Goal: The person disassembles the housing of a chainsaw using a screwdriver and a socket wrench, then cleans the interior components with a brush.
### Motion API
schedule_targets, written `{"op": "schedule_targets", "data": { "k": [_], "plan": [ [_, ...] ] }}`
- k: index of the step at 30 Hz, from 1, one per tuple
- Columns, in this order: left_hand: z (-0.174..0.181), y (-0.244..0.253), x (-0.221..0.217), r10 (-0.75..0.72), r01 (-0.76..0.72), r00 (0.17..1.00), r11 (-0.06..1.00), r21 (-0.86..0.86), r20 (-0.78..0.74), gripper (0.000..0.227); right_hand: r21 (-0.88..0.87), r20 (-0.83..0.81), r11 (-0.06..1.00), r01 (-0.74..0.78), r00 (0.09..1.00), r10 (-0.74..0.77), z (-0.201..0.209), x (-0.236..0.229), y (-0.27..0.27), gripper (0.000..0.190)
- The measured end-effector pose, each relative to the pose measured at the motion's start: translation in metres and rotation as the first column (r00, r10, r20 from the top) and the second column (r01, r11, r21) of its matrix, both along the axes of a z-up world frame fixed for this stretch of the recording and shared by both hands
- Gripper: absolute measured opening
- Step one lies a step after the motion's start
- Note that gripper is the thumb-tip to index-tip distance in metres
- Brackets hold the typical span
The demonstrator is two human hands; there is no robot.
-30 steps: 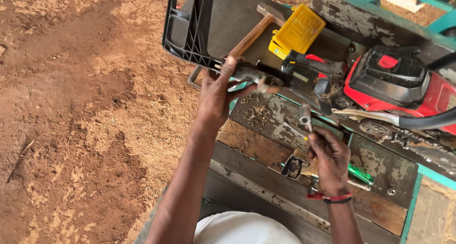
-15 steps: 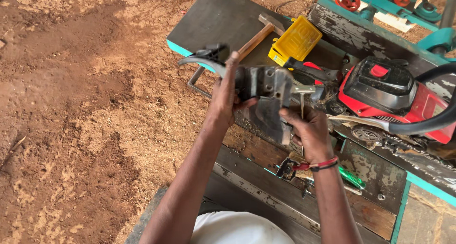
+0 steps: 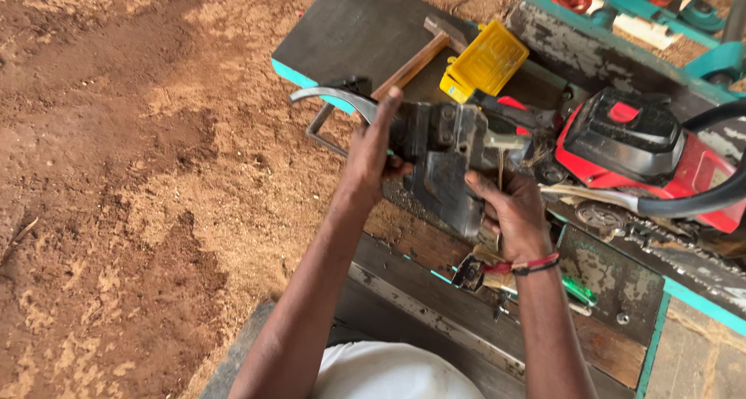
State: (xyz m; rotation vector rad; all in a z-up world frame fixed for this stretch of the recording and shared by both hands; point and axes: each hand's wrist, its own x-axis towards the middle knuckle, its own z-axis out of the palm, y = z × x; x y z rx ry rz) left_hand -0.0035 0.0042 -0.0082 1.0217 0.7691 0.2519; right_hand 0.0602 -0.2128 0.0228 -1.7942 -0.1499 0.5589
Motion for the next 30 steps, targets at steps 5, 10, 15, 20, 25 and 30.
{"op": "schedule_targets", "data": {
  "k": [5,10,15,20,25,30],
  "plan": [
    [-0.007,0.029,-0.004,0.128,-0.122,0.978,0.991,-0.048,0.163,0.068,0.035,0.107,0.998,-0.055,0.993,0.051,-0.006,0.006,-0.008,0.032],
    [-0.016,0.080,-0.040,0.290,-0.282,0.940,0.957,-0.070,0.180,0.054,-0.511,0.524,0.859,0.030,0.803,0.284,-0.063,0.002,-0.047,0.039],
    [-0.059,0.100,-0.063,0.319,-0.288,0.873,0.948,-0.139,0.368,0.051,-0.709,0.573,0.703,0.063,0.631,0.522,-0.102,-0.043,-0.066,0.030],
    [-0.086,0.109,-0.060,0.213,-0.015,0.844,0.926,-0.376,0.493,0.052,-0.758,0.487,0.650,0.052,0.708,0.511,-0.086,-0.037,-0.056,0.027],
    [-0.093,0.110,-0.052,0.084,0.109,0.871,0.927,-0.358,0.484,0.052,-0.608,0.581,0.793,-0.032,0.664,0.472,-0.100,-0.004,-0.010,0.025],
    [-0.106,0.108,-0.045,0.189,0.122,0.805,0.875,-0.468,0.563,0.052,-0.692,0.549,0.719,-0.067,0.599,0.583,-0.121,0.004,0.041,0.032]
  ]
}}
